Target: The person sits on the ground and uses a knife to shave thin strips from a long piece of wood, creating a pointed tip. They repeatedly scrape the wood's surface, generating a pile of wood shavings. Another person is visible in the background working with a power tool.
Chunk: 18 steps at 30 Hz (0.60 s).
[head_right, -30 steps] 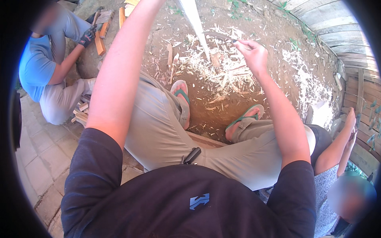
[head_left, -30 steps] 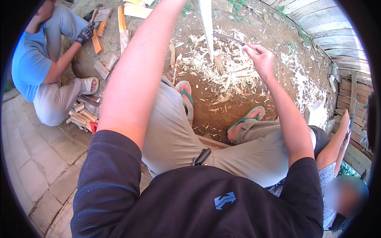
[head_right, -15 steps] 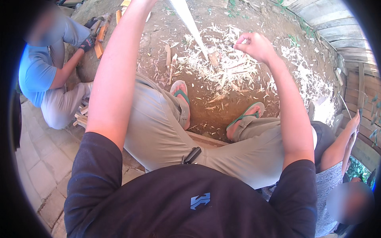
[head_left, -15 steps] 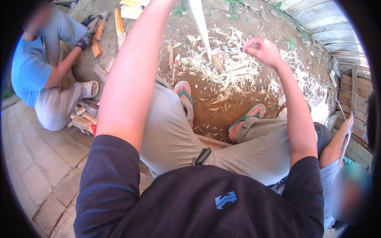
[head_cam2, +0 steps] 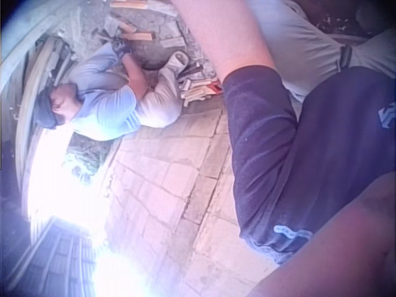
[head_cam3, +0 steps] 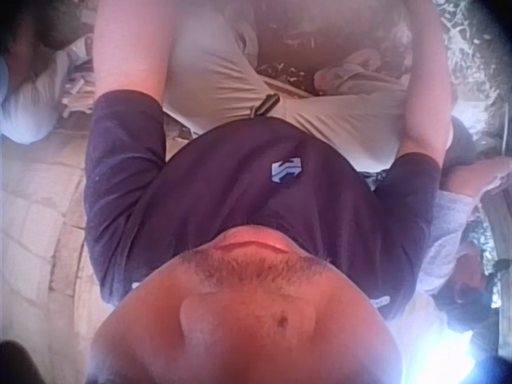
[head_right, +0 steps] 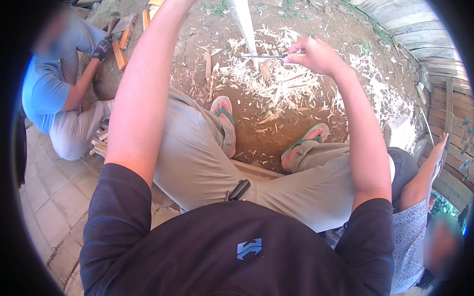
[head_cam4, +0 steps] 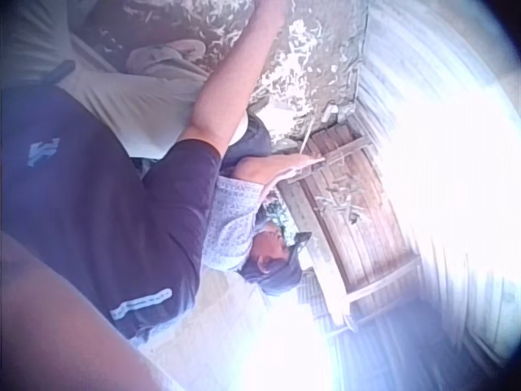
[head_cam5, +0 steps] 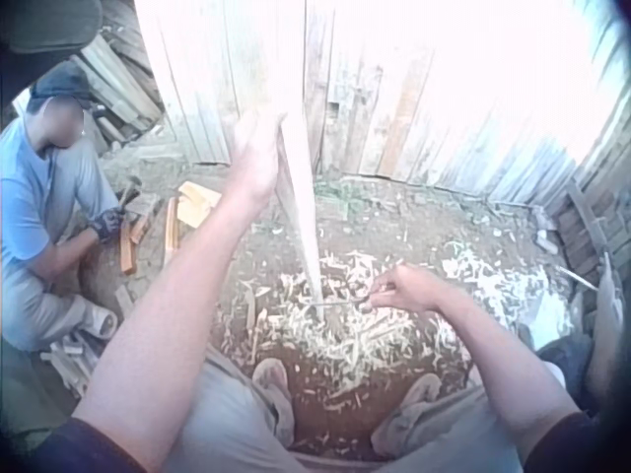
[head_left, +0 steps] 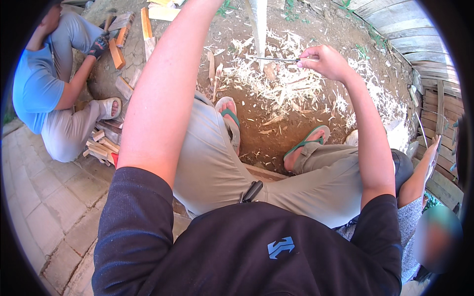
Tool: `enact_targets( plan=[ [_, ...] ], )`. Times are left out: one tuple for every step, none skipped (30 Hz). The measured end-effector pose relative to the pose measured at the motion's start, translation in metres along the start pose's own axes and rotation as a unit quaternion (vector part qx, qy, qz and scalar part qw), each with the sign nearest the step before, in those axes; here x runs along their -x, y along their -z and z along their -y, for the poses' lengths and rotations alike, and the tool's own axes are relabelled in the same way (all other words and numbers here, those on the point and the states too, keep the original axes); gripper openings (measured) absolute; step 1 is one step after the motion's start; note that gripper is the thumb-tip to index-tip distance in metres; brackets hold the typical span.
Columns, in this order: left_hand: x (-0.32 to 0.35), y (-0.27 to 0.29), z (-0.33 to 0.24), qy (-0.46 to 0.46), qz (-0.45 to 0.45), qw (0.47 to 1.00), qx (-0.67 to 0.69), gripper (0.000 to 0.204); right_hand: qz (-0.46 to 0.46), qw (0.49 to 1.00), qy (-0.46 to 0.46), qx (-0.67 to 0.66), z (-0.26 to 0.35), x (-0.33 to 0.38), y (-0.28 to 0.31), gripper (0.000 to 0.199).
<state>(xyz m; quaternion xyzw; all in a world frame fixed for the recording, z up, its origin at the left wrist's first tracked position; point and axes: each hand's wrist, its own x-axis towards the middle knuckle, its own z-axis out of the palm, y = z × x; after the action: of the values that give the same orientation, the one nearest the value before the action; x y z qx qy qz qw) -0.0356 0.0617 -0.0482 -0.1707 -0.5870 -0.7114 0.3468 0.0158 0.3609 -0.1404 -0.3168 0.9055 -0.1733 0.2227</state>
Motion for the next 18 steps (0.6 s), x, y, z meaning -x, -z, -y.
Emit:
enact_targets(
  plan=[
    [0.001, -0.006, 0.001, -0.009, -0.013, 0.999, 0.034, 0.036, 0.006, 1.000, -0.005, 0.000, -0.001, 0.001, 0.001, 0.038],
    [0.002, -0.003, 0.000, 0.036, -0.009, 0.999, -0.013, 0.036, 0.012, 1.000, -0.009, 0.001, -0.002, 0.002, 0.003, 0.037],
    [0.003, 0.001, -0.001, 0.081, -0.004, 0.995, -0.061, 0.037, 0.018, 1.000, -0.014, 0.001, -0.003, 0.003, 0.005, 0.037],
    [0.002, 0.003, -0.006, 0.124, 0.005, 0.986, -0.112, 0.037, 0.023, 0.999, -0.023, 0.003, -0.002, 0.004, 0.006, 0.036],
    [0.002, 0.001, -0.009, 0.091, 0.000, 0.990, -0.110, 0.039, 0.028, 0.999, -0.033, 0.005, -0.001, 0.006, 0.009, 0.034],
    [0.003, -0.004, -0.012, 0.058, -0.005, 0.992, -0.109, 0.041, 0.033, 0.999, -0.042, 0.006, 0.000, 0.008, 0.010, 0.033],
    [0.004, -0.008, -0.019, 0.024, -0.007, 0.994, -0.107, 0.043, 0.052, 0.996, -0.066, 0.003, 0.000, 0.010, 0.011, 0.032],
    [0.005, -0.012, -0.025, 0.025, -0.011, 0.994, -0.102, 0.045, 0.069, 0.993, -0.092, 0.000, -0.001, 0.011, 0.013, 0.031],
    [0.006, -0.015, -0.032, 0.025, -0.015, 0.995, -0.097, 0.046, 0.086, 0.989, -0.118, -0.003, -0.003, 0.013, 0.014, 0.031],
    [0.005, -0.017, -0.036, 0.025, -0.019, 0.995, -0.093, 0.048, 0.125, 0.984, -0.124, 0.016, -0.006, 0.012, 0.015, 0.031],
    [0.003, -0.011, -0.034, 0.013, -0.019, 0.993, -0.113, 0.049, 0.130, 0.984, -0.120, 0.024, -0.008, 0.010, 0.013, 0.032],
    [0.002, -0.006, -0.029, 0.003, -0.017, 0.992, -0.123, 0.050, 0.135, 0.982, -0.124, 0.033, -0.016, 0.013, 0.009, 0.033],
    [0.001, -0.003, -0.023, -0.008, -0.015, 0.991, -0.133, 0.051, 0.140, 0.981, -0.129, 0.042, -0.022, 0.015, 0.004, 0.034],
    [0.000, -0.002, -0.017, -0.005, -0.020, 0.993, -0.120, 0.052, 0.133, 0.981, -0.136, 0.046, -0.028, 0.014, -0.003, 0.036],
    [0.000, -0.003, -0.020, -0.001, -0.024, 0.993, -0.112, 0.053, 0.129, 0.981, -0.137, 0.047, -0.032, 0.012, -0.014, 0.038],
    [0.002, -0.003, -0.023, 0.004, -0.030, 0.994, -0.103, 0.054, 0.125, 0.981, -0.139, 0.051, -0.033, 0.011, -0.020, 0.041],
    [0.002, -0.001, -0.024, -0.003, -0.036, 0.993, -0.114, 0.054, 0.114, 0.982, -0.144, 0.044, -0.025, 0.011, -0.020, 0.042],
    [0.003, 0.000, -0.024, -0.009, -0.042, 0.991, -0.124, 0.055, 0.102, 0.983, -0.149, 0.037, -0.015, 0.009, -0.022, 0.043]
  ],
)
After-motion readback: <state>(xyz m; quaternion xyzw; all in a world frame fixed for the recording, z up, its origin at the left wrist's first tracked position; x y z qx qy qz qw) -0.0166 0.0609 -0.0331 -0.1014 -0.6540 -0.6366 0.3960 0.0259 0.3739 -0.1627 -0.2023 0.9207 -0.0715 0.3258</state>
